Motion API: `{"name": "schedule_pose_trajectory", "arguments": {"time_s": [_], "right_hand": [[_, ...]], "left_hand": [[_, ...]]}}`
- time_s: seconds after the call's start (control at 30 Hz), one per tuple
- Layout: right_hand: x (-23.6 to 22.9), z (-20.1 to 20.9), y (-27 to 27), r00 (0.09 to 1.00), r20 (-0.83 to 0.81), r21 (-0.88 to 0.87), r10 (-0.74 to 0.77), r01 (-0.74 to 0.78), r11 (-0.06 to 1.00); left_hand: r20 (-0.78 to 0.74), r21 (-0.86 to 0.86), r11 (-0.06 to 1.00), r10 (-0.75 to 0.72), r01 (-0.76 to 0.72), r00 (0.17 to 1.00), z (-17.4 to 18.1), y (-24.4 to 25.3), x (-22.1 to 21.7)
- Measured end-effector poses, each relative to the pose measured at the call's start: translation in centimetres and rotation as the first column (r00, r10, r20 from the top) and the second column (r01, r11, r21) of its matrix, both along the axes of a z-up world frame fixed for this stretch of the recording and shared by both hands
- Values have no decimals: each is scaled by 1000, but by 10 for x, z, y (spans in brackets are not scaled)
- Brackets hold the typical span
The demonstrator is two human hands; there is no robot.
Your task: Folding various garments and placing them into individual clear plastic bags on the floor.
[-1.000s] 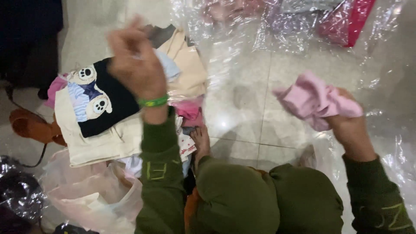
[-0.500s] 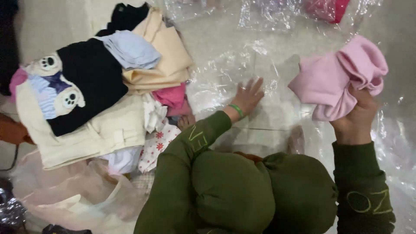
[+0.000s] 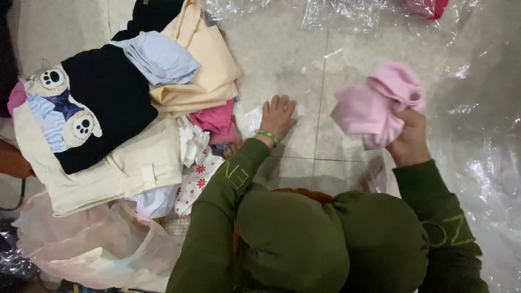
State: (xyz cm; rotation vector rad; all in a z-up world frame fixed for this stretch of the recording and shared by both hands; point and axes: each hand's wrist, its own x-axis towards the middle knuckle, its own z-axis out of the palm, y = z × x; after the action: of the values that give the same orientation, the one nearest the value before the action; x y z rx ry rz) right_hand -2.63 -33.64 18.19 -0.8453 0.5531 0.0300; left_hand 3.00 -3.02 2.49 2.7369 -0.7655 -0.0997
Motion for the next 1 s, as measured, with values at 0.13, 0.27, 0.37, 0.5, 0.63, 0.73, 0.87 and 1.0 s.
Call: {"name": "schedule_pose_trajectory", "arguments": {"time_s": [0.13,0.27,0.37,0.5,0.63,0.73,0.87,1.0], "right_hand": [[-26,-131,-17,903,-134,100,409,-398,912],[8,-52,60,643,-396,-88,656,-737,670],[26,-41,79,439,-569,-356,695,-894,274],[25,-88,69,566,-611,-356,553,-821,447],[25,-116,60,602,-598,-204,529,-753,626],[19,-119,50,672,-463,-48,578,-671,740],[0,-237,-22,878,-189,229,439,-395,889],[-4,-194,-11,837,111,9,536,-540,841]], "left_hand": [[-192,194,976,-62,100,979,-14,-4,-7],[454,112,994,-65,15,889,-66,-9,-13],[42,80,994,-73,70,996,-48,-6,-6],[-140,127,990,-41,59,989,-34,-13,13],[227,-193,981,36,9,973,2,-29,26],[189,-203,966,-123,162,974,10,-48,6],[207,-354,856,-322,378,924,69,-68,-7],[230,-707,480,-537,519,811,84,-99,-15]]}}
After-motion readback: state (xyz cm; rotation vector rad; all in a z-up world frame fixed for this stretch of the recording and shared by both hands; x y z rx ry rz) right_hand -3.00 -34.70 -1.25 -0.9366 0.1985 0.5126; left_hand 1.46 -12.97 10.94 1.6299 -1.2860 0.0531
